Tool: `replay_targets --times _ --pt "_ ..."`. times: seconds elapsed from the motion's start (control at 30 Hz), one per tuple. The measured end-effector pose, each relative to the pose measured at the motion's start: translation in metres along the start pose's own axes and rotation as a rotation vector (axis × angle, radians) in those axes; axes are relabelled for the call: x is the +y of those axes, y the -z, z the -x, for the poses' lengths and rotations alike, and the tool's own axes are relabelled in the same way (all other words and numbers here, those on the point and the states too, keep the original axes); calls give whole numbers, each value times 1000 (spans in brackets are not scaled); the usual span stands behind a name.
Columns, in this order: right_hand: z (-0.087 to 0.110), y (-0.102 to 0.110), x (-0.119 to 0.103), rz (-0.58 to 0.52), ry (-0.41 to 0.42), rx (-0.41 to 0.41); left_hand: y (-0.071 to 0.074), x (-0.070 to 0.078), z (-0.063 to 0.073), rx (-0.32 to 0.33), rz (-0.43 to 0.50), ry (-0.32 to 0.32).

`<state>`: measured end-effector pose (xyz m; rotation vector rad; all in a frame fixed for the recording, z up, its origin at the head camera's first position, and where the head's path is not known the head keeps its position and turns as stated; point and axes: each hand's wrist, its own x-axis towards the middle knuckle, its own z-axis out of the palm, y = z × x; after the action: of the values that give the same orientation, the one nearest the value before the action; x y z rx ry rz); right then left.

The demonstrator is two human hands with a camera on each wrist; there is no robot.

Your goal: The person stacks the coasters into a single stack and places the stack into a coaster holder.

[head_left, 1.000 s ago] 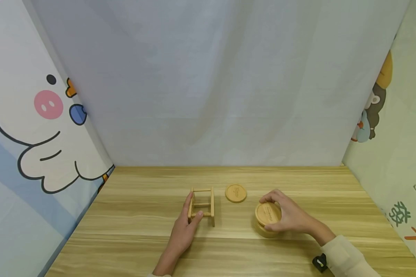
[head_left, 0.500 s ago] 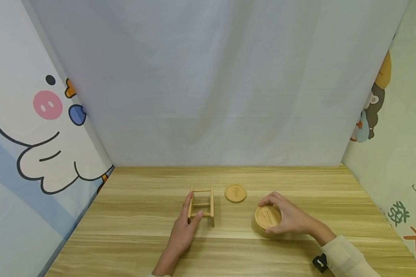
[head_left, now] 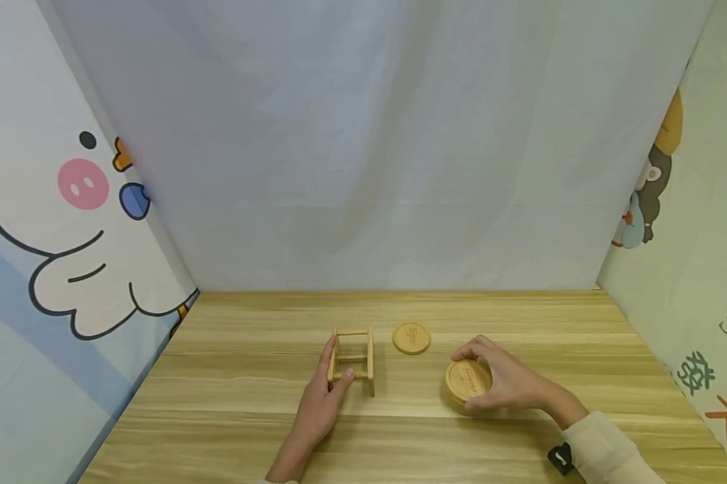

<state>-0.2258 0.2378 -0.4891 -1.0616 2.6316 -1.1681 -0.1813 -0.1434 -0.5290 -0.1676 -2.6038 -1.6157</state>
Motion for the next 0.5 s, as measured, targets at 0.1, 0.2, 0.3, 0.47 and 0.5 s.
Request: replay_targets --times 0.1,0.2,0.3,0.47,0.5 --pt "0 0 0 5 -3 -4 0 0 0 1 -4 1" --pt "0 1 0 17 -6 -2 0 0 0 0 -7 2" --pt "0 1 1 33 -9 3 0 0 0 0 -8 2" --pt "0 1 3 55 -5 12 0 0 0 -1 -5 5" --pt "0 0 4 56 -3 14 0 0 0 -1 -4 5"
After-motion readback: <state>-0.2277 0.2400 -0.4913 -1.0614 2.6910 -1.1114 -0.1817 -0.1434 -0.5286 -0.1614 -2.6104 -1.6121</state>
